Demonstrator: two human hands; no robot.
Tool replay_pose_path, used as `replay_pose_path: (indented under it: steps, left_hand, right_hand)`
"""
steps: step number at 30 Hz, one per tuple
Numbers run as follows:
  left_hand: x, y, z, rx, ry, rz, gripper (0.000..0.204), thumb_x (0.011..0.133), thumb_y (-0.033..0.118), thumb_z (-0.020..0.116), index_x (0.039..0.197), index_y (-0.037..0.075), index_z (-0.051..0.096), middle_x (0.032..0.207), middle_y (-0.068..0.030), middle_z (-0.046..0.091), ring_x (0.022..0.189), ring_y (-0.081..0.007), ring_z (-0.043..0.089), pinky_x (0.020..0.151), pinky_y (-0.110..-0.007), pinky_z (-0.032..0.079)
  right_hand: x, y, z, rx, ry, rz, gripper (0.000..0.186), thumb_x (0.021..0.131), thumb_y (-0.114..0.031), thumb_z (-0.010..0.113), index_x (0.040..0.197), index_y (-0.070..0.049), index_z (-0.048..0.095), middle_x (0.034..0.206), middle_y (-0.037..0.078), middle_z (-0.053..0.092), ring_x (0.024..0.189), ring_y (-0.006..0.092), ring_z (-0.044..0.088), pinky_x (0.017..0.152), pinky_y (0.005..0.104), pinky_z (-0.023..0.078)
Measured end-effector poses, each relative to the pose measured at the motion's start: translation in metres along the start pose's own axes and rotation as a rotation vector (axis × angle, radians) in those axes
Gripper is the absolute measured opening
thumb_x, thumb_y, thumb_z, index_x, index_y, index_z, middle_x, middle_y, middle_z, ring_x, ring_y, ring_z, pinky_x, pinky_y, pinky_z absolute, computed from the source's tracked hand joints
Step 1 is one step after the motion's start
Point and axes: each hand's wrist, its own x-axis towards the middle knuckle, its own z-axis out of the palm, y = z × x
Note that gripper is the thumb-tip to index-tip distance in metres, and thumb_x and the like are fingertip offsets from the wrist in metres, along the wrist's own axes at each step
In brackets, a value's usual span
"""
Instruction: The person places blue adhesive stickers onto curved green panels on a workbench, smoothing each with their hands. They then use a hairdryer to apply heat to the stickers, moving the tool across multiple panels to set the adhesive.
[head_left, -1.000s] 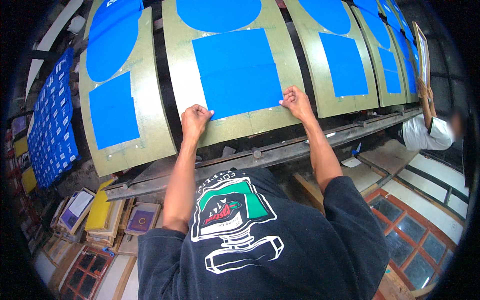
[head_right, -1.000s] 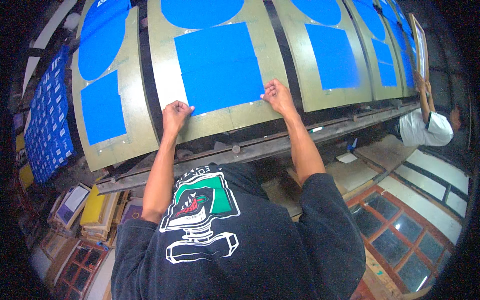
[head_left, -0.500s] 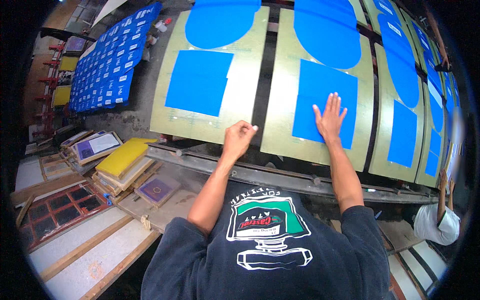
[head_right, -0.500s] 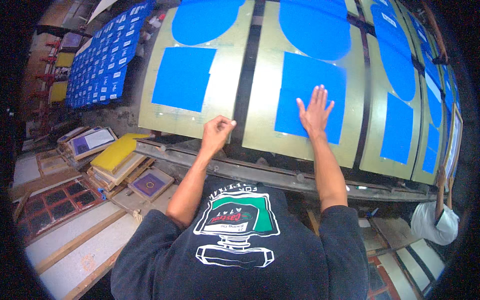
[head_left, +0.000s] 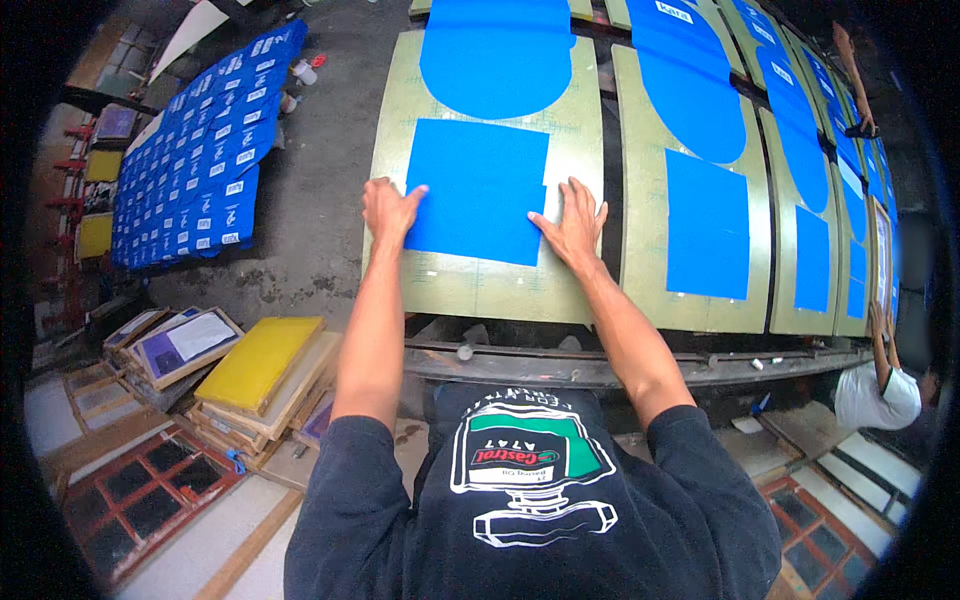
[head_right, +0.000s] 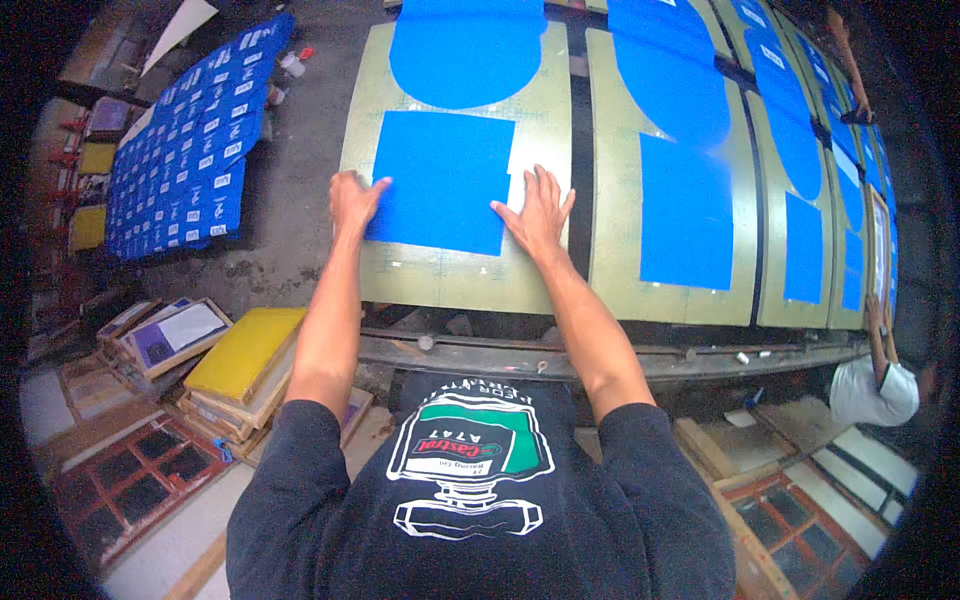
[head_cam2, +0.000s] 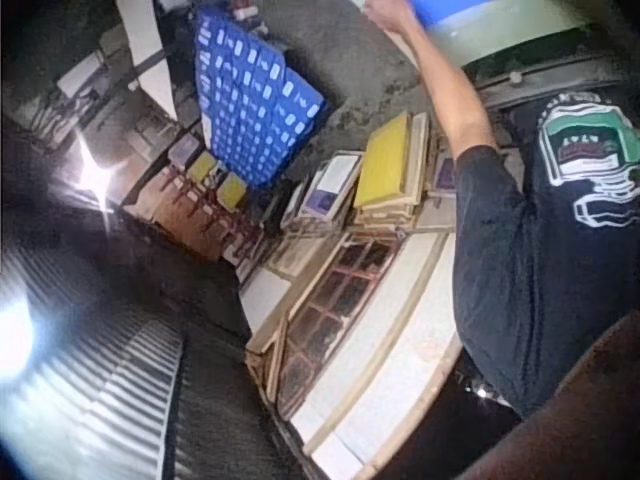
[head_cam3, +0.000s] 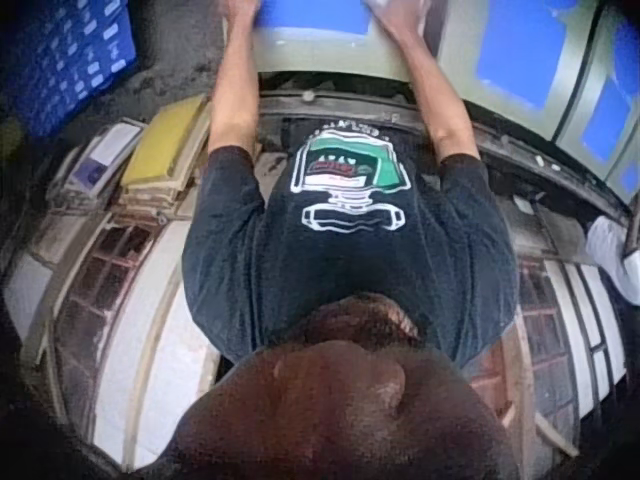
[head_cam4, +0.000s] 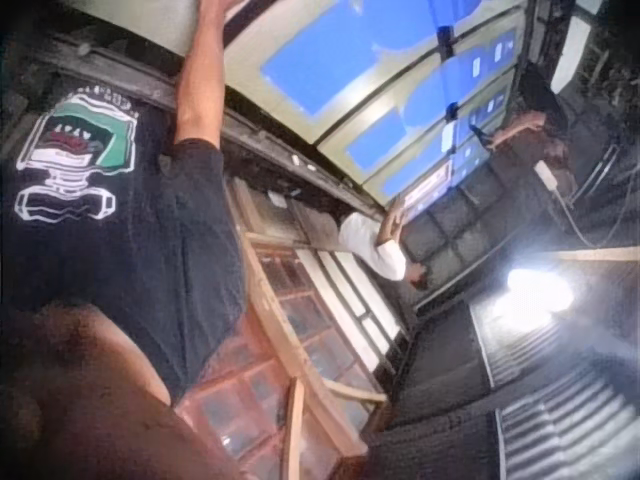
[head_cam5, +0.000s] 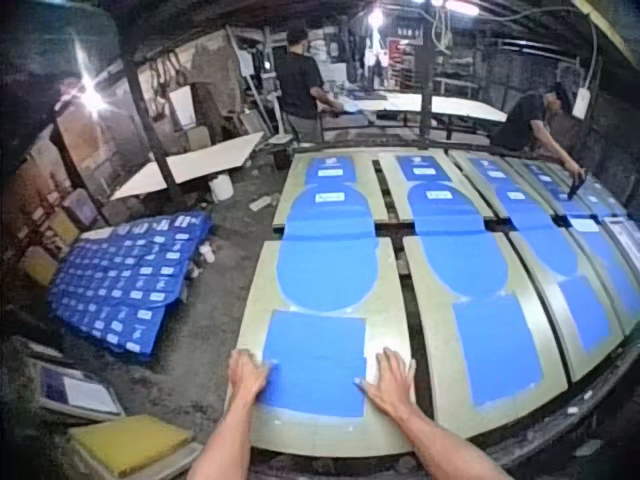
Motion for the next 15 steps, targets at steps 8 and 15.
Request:
replay_pose_path:
  steps: [8,15]
  left_hand:
    - [-0.028,0.018,0.012,-0.078,-0.133,0.112,0.046,0.075,0.025,0.078,0.11,-0.001,0.064,0.129,-0.0179,0.051,0.125,-0.0336,0.042,0.102,-0.051,0.032]
    - [-0.077,-0.03,-0.017,-0.416,-0.35,0.046,0.036,0.077,0.016,0.074,0.102,-0.006,0.059,0.088,-0.0263,0.066,0.083,-0.0416,0.066,0.072,-0.047,0.049]
  right_hand:
    - [-0.019,-0.033,0.02,0.188,0.052,0.009,0.033,0.078,-0.023,0.073,0.105,-0.006,0.065,0.126,0.014,0.057,0.125,0.0335,0.047,0.105,0.0549,0.029]
    - [-0.091,-0.035,-0.002,0.75,-0.099,0.466,0.037,0.079,-0.012,0.074,0.108,0.002,0.054,0.091,0.023,0.066,0.084,0.0316,0.067,0.076,0.0374,0.052]
